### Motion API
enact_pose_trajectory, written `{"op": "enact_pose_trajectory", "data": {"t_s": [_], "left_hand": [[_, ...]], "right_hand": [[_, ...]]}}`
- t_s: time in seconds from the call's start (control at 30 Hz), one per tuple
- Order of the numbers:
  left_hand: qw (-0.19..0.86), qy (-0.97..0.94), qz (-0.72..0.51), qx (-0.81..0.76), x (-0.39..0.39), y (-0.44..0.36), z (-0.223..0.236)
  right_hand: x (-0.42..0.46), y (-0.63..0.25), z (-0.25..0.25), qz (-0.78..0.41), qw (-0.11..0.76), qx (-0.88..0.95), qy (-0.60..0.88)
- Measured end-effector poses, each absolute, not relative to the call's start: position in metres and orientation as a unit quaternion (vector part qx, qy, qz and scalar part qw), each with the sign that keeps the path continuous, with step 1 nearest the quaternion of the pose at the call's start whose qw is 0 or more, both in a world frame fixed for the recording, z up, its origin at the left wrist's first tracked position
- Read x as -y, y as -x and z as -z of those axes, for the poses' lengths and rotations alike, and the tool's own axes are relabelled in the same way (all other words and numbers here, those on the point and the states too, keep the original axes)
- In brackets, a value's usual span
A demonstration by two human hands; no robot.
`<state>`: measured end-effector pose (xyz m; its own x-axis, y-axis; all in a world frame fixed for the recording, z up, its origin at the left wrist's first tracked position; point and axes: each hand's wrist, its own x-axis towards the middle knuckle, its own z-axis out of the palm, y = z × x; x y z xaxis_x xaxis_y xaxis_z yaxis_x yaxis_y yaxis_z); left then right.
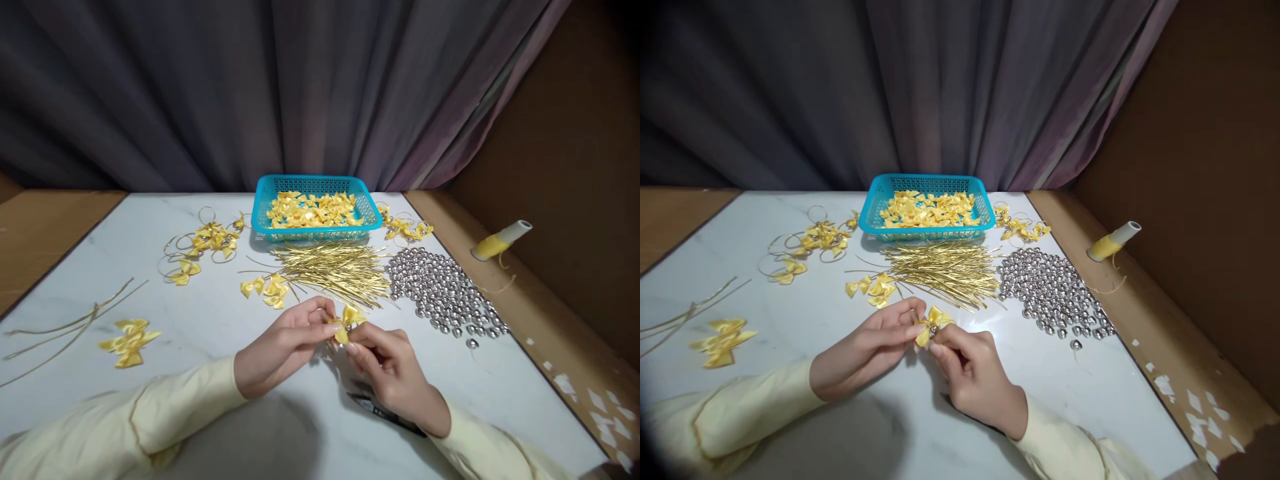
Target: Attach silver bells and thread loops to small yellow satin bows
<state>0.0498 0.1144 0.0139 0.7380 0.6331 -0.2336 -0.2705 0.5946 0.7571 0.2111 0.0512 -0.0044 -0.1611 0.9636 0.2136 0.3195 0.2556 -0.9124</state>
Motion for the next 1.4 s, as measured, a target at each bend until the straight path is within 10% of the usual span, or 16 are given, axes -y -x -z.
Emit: {"op": "enact_pose_trajectory", "data": {"t_s": [1.4], "left_hand": [[0.822, -0.415, -0.249, -0.301, -0.117, -0.048, -0.016]], "right_hand": [[-0.047, -0.205, 0.016, -0.263, 0.400, 0.705, 0.523]]}}
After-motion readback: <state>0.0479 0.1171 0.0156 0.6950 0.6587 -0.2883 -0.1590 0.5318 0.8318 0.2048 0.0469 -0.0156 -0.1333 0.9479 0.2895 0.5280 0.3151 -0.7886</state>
